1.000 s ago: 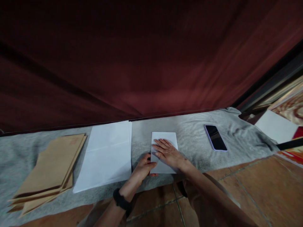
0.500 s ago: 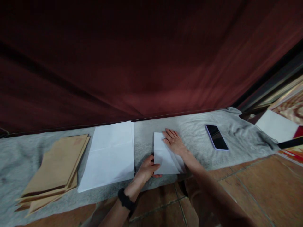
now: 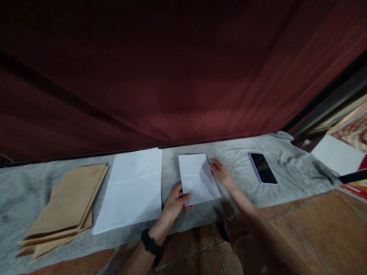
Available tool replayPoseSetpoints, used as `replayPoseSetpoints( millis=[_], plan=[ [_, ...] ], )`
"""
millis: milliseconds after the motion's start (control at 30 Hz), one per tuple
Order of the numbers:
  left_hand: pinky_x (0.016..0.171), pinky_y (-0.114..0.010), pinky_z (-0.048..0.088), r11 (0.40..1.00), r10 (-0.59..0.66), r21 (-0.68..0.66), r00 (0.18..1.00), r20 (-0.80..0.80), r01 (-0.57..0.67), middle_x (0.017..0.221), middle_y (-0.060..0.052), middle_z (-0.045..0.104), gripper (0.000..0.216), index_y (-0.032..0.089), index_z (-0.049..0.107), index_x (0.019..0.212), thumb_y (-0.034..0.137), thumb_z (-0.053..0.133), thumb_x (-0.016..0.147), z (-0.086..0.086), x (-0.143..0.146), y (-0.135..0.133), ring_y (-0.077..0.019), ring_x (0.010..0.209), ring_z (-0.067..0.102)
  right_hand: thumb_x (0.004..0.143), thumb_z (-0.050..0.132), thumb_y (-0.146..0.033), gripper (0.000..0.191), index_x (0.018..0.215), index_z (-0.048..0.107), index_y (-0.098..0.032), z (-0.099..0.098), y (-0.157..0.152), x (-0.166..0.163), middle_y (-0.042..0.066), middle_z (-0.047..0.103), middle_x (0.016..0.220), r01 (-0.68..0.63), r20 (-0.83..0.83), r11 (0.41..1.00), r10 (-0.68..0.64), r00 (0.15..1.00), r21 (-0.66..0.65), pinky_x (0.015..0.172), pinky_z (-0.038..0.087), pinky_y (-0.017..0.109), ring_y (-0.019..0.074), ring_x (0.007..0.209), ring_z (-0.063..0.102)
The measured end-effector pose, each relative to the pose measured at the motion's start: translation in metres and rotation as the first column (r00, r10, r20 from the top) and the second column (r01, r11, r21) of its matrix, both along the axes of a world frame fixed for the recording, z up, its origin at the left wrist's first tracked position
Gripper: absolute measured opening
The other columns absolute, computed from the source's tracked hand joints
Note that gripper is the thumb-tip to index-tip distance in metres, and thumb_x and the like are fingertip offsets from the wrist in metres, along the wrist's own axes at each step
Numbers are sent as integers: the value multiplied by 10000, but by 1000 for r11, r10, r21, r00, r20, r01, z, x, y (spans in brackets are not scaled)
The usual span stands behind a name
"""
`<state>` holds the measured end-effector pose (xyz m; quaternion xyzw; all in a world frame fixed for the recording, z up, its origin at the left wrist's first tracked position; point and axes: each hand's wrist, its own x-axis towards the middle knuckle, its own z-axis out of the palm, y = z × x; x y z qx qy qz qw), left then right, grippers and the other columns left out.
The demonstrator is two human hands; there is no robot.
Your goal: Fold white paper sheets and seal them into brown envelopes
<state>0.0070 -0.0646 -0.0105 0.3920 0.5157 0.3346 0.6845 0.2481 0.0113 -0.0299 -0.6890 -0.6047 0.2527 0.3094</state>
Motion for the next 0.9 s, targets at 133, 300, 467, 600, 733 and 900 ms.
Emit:
replayPoseSetpoints(
  millis=[133, 300, 467, 600, 733, 900],
  plan=[
    [492, -245, 491, 1000, 5, -30, 999, -44, -7, 719, 2, 698, 468, 201, 557, 960, 459, 800, 655, -2, -1, 0, -168, 562, 669, 950, 478, -249, 431, 1358, 584, -156, 0, -13, -8, 164, 656, 1284, -84, 211, 986, 53, 976, 141, 1015, 510, 463, 285, 1159, 633],
    [524, -281, 538, 998, 46, -50, 996, -71, -50, 793, -1, 707, 425, 214, 540, 975, 433, 768, 690, -2, -1, 0, -187, 602, 697, 990, 462, -269, 473, 1450, 509, -168, 2, -44, -32, 164, 485, 1520, -344, 329, 915, 265, 906, 212, 1132, 420, 530, 301, 1396, 458],
    [497, -289, 536, 996, 72, -35, 993, -96, -76, 759, 21, 665, 365, 221, 507, 975, 398, 708, 727, -5, 0, 2, -173, 562, 665, 1018, 485, -384, 534, 1522, 427, -218, 9, -76, -49, 125, 368, 1615, -639, 403, 758, 549, 732, 128, 1213, 311, 533, 274, 1498, 319],
    [508, -281, 542, 994, 102, -33, 988, -116, -106, 827, 5, 669, 379, 223, 506, 1008, 361, 717, 725, -6, -2, 1, -189, 662, 688, 976, 551, -503, 695, 1569, 342, -204, 12, -87, -46, 135, 309, 1643, -749, 419, 661, 671, 612, 35, 1255, 207, 525, 264, 1529, 252],
    [540, -293, 563, 992, 96, -73, 992, -80, -102, 908, -6, 689, 417, 236, 481, 1065, 360, 722, 748, -2, -2, -2, -184, 671, 700, 920, 643, -469, 757, 1570, 343, -222, 14, -86, -37, 124, 303, 1647, -778, 391, 629, 718, 575, -10, 1264, 191, 499, 256, 1525, 263],
    [475, -290, 492, 998, 16, -61, 982, -188, -28, 667, 54, 622, 335, 246, 439, 1086, 349, 635, 835, 2, -4, -3, -177, 449, 608, 915, 613, -263, 640, 1526, 424, -240, 18, -82, -31, 89, 416, 1595, -767, 371, 641, 711, 597, 7, 1255, 251, 460, 225, 1467, 387]
  ],
)
